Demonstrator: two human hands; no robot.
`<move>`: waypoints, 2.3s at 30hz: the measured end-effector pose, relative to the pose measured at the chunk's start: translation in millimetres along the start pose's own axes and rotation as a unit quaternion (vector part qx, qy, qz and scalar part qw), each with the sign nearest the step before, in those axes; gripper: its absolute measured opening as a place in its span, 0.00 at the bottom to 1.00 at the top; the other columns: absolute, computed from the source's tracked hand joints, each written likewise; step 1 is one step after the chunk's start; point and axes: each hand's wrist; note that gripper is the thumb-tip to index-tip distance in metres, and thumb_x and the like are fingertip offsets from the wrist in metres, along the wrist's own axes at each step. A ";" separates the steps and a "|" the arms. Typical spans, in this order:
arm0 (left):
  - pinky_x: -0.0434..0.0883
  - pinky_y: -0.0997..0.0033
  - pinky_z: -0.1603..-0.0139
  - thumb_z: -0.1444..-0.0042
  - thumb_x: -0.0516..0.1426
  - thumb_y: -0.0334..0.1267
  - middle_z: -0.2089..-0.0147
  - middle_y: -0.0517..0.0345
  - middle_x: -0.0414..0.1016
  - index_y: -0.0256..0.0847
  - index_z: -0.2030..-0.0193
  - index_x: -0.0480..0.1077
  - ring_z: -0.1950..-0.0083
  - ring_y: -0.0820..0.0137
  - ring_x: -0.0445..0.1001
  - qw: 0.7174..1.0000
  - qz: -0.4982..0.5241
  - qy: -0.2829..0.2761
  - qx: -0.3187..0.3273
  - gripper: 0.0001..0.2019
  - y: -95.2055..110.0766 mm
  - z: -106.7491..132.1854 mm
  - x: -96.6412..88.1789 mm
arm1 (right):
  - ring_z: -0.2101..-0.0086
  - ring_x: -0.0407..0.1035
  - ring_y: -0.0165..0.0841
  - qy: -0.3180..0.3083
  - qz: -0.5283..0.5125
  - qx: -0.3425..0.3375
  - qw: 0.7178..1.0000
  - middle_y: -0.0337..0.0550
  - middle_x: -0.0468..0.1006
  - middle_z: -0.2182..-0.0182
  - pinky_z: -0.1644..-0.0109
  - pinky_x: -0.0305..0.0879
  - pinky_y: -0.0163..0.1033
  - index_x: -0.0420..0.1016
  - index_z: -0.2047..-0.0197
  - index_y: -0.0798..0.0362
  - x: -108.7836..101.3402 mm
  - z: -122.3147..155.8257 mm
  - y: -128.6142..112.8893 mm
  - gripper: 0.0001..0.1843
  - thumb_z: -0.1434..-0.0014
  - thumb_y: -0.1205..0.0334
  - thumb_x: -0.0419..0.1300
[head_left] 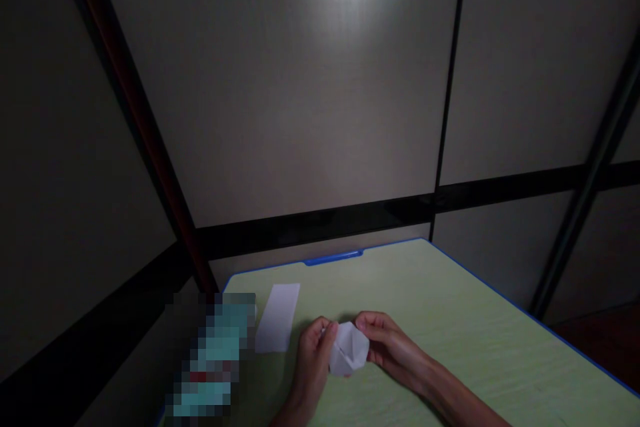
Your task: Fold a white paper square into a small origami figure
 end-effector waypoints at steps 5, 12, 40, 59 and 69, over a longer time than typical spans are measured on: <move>0.52 0.84 0.98 0.61 0.48 0.52 0.89 0.70 0.54 0.39 0.83 0.53 0.91 0.80 0.56 0.998 -0.022 0.015 -0.049 0.17 0.5 2.9 4.7 | 0.85 0.55 0.18 -0.043 0.004 0.021 0.999 0.33 0.61 0.85 0.83 0.49 0.24 0.63 0.79 0.59 3.7 2.6 0.7 0.07 0.56 0.66 0.57; 0.50 0.85 0.97 0.62 0.49 0.53 0.91 0.70 0.55 0.39 0.83 0.54 0.93 0.82 0.54 0.999 -0.007 -0.012 -0.046 0.18 -0.4 4.9 4.9 | 0.85 0.56 0.19 -0.070 0.039 0.017 0.997 0.33 0.64 0.85 0.82 0.48 0.25 0.63 0.79 0.59 8.6 6.5 0.1 0.10 0.58 0.62 0.59; 0.53 0.84 0.98 0.63 0.50 0.53 0.91 0.72 0.53 0.39 0.83 0.54 0.92 0.80 0.57 0.998 0.005 0.053 -0.038 0.18 -4.3 -3.0 1.4 | 0.88 0.52 0.20 -0.057 0.291 -0.061 0.953 0.34 0.61 0.88 0.85 0.47 0.26 0.62 0.80 0.59 7.7 -3.6 20.1 0.20 0.51 0.49 0.46; 0.51 0.85 0.99 0.65 0.51 0.54 0.90 0.72 0.52 0.38 0.85 0.54 0.93 0.81 0.55 0.997 0.000 0.058 -0.043 0.19 3.6 -1.1 1.9 | 0.87 0.51 0.20 -0.065 0.290 -0.054 0.953 0.32 0.60 0.88 0.83 0.46 0.27 0.63 0.80 0.59 12.2 2.6 13.5 0.17 0.53 0.51 0.50; 0.55 0.83 0.96 0.62 0.53 0.45 0.90 0.70 0.57 0.39 0.82 0.54 0.91 0.79 0.58 0.999 -0.027 0.002 -0.021 0.13 4.6 4.5 4.3 | 0.87 0.52 0.21 -0.038 0.214 -0.065 0.974 0.32 0.60 0.89 0.83 0.46 0.28 0.60 0.82 0.58 7.1 -1.7 13.9 0.15 0.53 0.56 0.51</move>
Point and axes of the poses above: each hand's wrist, its own z-axis away from the middle knuckle, its own x-axis out of the palm, y = z × x
